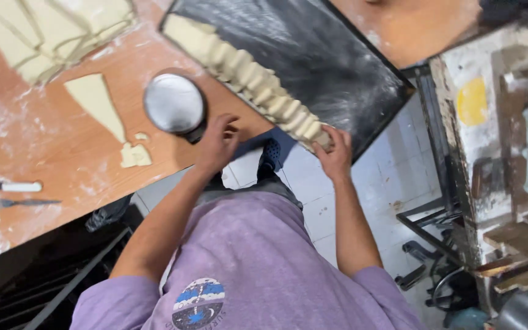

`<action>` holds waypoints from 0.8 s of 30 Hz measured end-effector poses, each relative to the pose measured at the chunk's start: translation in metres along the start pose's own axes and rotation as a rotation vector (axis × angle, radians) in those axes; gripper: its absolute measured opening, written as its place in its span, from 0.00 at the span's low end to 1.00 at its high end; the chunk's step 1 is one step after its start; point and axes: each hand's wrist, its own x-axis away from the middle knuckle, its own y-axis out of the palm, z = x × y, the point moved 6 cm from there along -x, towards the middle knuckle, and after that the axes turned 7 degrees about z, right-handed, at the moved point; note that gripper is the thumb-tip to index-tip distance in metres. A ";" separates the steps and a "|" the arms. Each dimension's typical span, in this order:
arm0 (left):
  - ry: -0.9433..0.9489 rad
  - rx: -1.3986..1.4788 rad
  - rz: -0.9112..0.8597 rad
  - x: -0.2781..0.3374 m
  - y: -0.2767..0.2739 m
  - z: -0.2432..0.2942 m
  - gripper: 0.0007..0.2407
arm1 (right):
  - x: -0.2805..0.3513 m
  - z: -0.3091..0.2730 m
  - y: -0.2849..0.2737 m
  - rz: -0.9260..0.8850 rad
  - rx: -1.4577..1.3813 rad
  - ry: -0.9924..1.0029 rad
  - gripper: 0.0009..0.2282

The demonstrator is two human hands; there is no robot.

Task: Weighing small pieces of triangular dough on a digital scale and shaping them before placing them onto a baking tray.

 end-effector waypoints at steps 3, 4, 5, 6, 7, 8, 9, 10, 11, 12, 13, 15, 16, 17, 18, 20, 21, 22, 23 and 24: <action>0.060 -0.081 0.171 0.032 -0.086 -0.050 0.15 | 0.003 -0.012 0.002 -0.019 0.101 -0.059 0.24; 0.062 -0.074 0.215 0.034 -0.109 -0.061 0.15 | 0.006 -0.031 -0.002 -0.034 0.105 -0.101 0.24; -0.075 -0.097 0.242 0.050 -0.138 -0.083 0.14 | 0.004 -0.046 0.001 0.010 0.400 -0.124 0.26; -0.212 -0.109 0.268 0.068 -0.165 -0.104 0.14 | 0.001 -0.063 0.003 0.073 0.690 -0.162 0.28; -0.268 -0.114 0.331 0.088 -0.188 -0.113 0.14 | -0.008 -0.088 0.034 0.009 0.685 -0.218 0.28; -0.284 -0.141 0.375 0.107 -0.208 -0.119 0.12 | -0.018 -0.109 0.061 0.009 0.560 -0.189 0.26; -0.264 -0.153 0.370 0.111 -0.224 -0.129 0.11 | -0.015 -0.126 0.078 0.054 0.453 -0.117 0.23; -0.283 -0.141 0.384 0.124 -0.235 -0.141 0.11 | -0.013 -0.162 0.120 0.036 0.466 -0.131 0.23; -0.340 -0.127 0.426 0.127 -0.247 -0.153 0.11 | -0.017 -0.204 0.171 -0.151 0.225 -0.226 0.18; -0.396 -0.111 0.468 0.129 -0.257 -0.163 0.11 | -0.018 -0.247 0.218 -0.341 -0.017 -0.317 0.13; -0.394 -0.105 0.491 0.130 -0.267 -0.167 0.11 | -0.020 -0.275 0.266 -0.349 -0.016 -0.338 0.13; -0.395 -0.009 0.537 0.137 -0.278 -0.175 0.12 | -0.007 -0.329 0.365 -0.540 0.129 -0.585 0.16; -0.402 -0.001 0.550 0.134 -0.286 -0.165 0.12 | -0.016 -0.334 0.401 -0.552 0.135 -0.595 0.16; -0.394 -0.021 0.548 0.135 -0.294 -0.155 0.12 | -0.025 -0.339 0.438 -0.482 0.187 -0.604 0.20; -0.387 -0.042 0.546 0.134 -0.301 -0.144 0.12 | -0.033 -0.344 0.474 -0.412 0.237 -0.614 0.25; -0.340 -0.023 0.546 0.127 -0.319 -0.129 0.11 | -0.037 -0.366 0.502 -0.481 0.341 -0.545 0.24; -0.292 0.002 0.535 0.124 -0.321 -0.118 0.10 | -0.040 -0.370 0.510 -0.543 0.455 -0.466 0.23; -0.297 0.016 0.541 0.118 -0.328 -0.116 0.10 | -0.034 -0.372 0.503 -0.547 0.468 -0.471 0.23; -0.133 -0.174 0.554 0.108 -0.337 -0.102 0.15 | -0.027 -0.379 0.501 -0.631 0.537 -0.553 0.19; 0.029 -0.364 0.561 0.100 -0.343 -0.088 0.20 | -0.019 -0.386 0.499 -0.714 0.607 -0.634 0.15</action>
